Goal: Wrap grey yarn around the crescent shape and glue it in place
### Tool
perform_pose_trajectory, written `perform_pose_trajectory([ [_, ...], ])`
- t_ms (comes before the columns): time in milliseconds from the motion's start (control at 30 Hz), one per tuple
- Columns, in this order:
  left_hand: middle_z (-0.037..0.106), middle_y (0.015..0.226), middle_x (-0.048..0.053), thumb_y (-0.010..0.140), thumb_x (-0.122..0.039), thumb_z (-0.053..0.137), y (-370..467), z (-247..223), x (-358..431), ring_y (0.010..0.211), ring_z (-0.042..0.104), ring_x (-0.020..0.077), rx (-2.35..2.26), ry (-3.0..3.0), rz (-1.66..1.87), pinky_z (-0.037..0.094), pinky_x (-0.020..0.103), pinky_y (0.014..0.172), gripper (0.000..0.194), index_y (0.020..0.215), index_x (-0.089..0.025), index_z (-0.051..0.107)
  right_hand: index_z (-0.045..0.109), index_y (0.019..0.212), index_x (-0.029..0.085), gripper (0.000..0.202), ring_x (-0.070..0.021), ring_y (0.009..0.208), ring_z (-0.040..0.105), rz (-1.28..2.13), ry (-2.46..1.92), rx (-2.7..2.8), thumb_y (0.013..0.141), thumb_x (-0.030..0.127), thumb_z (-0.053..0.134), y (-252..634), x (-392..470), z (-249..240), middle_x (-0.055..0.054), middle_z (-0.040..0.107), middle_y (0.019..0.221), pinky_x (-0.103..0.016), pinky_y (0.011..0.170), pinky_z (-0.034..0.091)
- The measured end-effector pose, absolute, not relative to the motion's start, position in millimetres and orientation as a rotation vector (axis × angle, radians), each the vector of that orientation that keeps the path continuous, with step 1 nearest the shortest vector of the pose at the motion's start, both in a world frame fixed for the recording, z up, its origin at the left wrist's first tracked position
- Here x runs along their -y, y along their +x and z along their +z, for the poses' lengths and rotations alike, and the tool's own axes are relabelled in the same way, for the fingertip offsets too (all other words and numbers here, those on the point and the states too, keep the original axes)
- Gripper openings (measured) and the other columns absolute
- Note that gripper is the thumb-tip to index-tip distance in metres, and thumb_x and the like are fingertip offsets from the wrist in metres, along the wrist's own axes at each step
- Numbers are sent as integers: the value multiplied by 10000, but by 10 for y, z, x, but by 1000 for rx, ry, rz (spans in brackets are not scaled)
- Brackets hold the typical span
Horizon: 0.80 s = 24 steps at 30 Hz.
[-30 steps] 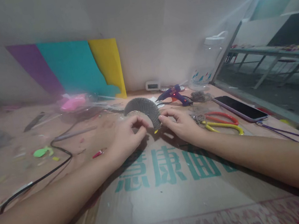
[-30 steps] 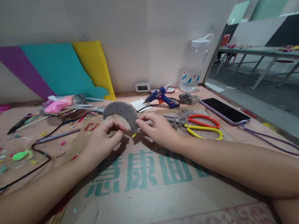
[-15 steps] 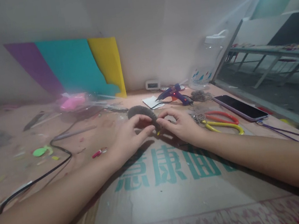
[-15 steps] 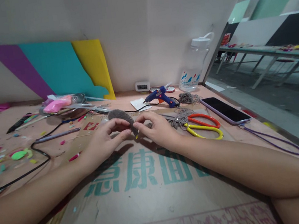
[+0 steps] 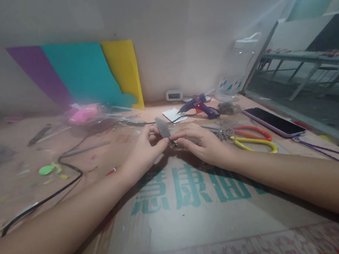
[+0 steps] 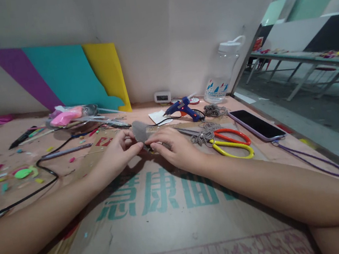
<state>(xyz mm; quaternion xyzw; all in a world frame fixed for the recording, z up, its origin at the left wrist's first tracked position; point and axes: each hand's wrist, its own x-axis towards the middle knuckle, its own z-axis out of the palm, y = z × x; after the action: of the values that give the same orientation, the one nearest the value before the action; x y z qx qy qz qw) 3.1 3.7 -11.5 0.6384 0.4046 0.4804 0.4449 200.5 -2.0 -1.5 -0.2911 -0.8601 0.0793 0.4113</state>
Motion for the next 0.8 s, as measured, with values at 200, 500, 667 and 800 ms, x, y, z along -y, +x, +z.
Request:
perform_pose_trajectory([
  [200, 619, 703, -45, 792, -201, 594, 25, -76, 1, 649, 624, 139, -975, 1613, 1204, 480, 238, 605, 409, 1182, -222, 474, 693, 1078, 163, 206, -185, 961, 627, 249, -736, 2210, 960, 211, 532, 1995, 69, -4, -73, 708, 986, -334, 891, 473],
  [500, 662, 888, 31, 817, -309, 608, 21, -79, 3, 765, 652, 178, -985, 1714, 1046, 506, 299, 682, 206, 971, -173, 614, 590, 954, 168, 112, -174, 890, 607, 365, -911, 2131, 946, 238, 502, 1995, 79, 33, -47, 662, 936, -301, 822, 463],
  [667, 642, 854, 12, 813, -314, 616, 4, -80, -2, 748, 625, 158, -1045, 1749, 1103, 478, 268, 667, 180, 932, -180, 599, 580, 1002, 173, 121, -174, 928, 610, 426, -929, 2101, 944, 257, 513, 2004, 52, -5, -54, 662, 977, -311, 863, 459],
  [800, 610, 843, -7, 821, -278, 579, 3, -92, -18, 722, 588, 135, -1041, 1752, 1144, 455, 248, 664, 118, 897, -188, 584, 592, 1004, 180, 132, -182, 944, 620, 479, -948, 2076, 932, 275, 536, 2003, 21, -31, -54, 674, 988, -322, 874, 461],
])
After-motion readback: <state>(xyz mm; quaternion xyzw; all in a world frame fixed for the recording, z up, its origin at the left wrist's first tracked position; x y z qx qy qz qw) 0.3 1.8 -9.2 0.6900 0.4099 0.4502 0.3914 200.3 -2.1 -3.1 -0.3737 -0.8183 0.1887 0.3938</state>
